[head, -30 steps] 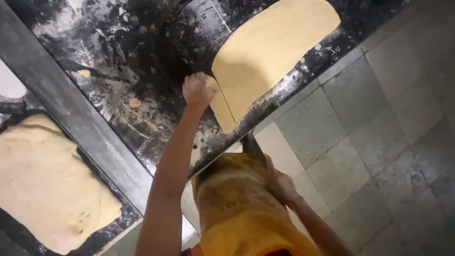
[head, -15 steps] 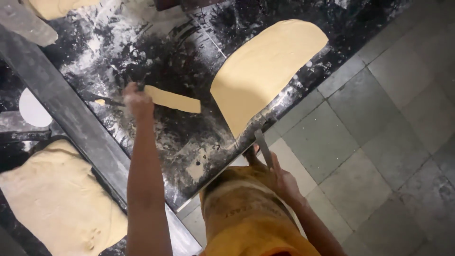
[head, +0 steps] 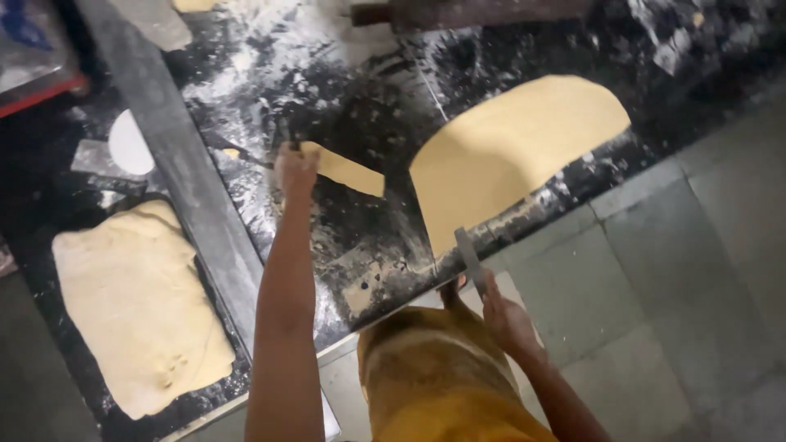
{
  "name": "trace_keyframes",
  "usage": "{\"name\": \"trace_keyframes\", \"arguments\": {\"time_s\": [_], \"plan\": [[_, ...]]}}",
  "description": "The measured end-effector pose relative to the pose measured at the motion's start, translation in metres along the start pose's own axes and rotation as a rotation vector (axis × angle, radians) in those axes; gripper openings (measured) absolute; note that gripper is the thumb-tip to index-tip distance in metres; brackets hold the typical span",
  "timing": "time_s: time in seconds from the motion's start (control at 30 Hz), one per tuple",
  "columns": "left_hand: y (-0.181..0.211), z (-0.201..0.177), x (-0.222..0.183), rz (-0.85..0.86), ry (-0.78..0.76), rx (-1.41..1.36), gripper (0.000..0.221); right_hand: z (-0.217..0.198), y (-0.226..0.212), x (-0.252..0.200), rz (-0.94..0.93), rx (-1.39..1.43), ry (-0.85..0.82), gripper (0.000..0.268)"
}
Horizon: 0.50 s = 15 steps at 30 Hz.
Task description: Rolling dough triangles into croissant shapes and placing them on a tray.
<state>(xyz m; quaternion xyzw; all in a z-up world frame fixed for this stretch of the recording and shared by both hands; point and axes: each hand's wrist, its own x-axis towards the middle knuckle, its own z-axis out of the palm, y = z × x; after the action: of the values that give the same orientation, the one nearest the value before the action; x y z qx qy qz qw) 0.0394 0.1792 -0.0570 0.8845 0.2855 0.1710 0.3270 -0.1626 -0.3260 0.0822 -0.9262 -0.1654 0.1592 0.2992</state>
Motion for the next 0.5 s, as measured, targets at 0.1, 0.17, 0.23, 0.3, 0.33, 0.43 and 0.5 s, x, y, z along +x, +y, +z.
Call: {"name": "trace_keyframes", "arguments": {"time_s": [0.1,0.17,0.23,0.3,0.33,0.43,0.5], "plan": [[-0.023,0.007,0.011,-0.048,-0.060,0.060,0.044,0.006,0.001,0.001,-0.039,0.007,-0.032,0.078],[-0.028,0.001,0.002,-0.009,-0.074,0.076,0.034,0.006,-0.002,0.000,-0.027,0.022,-0.063,0.079],[-0.026,-0.010,-0.015,-0.070,-0.086,-0.116,0.030,0.003,-0.007,-0.001,0.021,0.060,-0.077,0.078],[-0.022,-0.040,-0.055,-0.169,-0.136,-0.365,0.033,0.010,-0.007,0.000,0.048,0.052,-0.076,0.077],[-0.021,-0.055,-0.078,-0.281,-0.183,-0.618,0.036,0.014,-0.008,-0.003,0.072,0.036,-0.083,0.075],[0.003,-0.106,-0.172,-0.445,-0.211,-0.651,0.038,0.015,-0.024,0.005,0.016,0.042,-0.051,0.069],[-0.030,-0.091,-0.236,-0.579,-0.288,-0.641,0.035,0.028,-0.028,0.018,-0.076,0.044,-0.054,0.062]]}}
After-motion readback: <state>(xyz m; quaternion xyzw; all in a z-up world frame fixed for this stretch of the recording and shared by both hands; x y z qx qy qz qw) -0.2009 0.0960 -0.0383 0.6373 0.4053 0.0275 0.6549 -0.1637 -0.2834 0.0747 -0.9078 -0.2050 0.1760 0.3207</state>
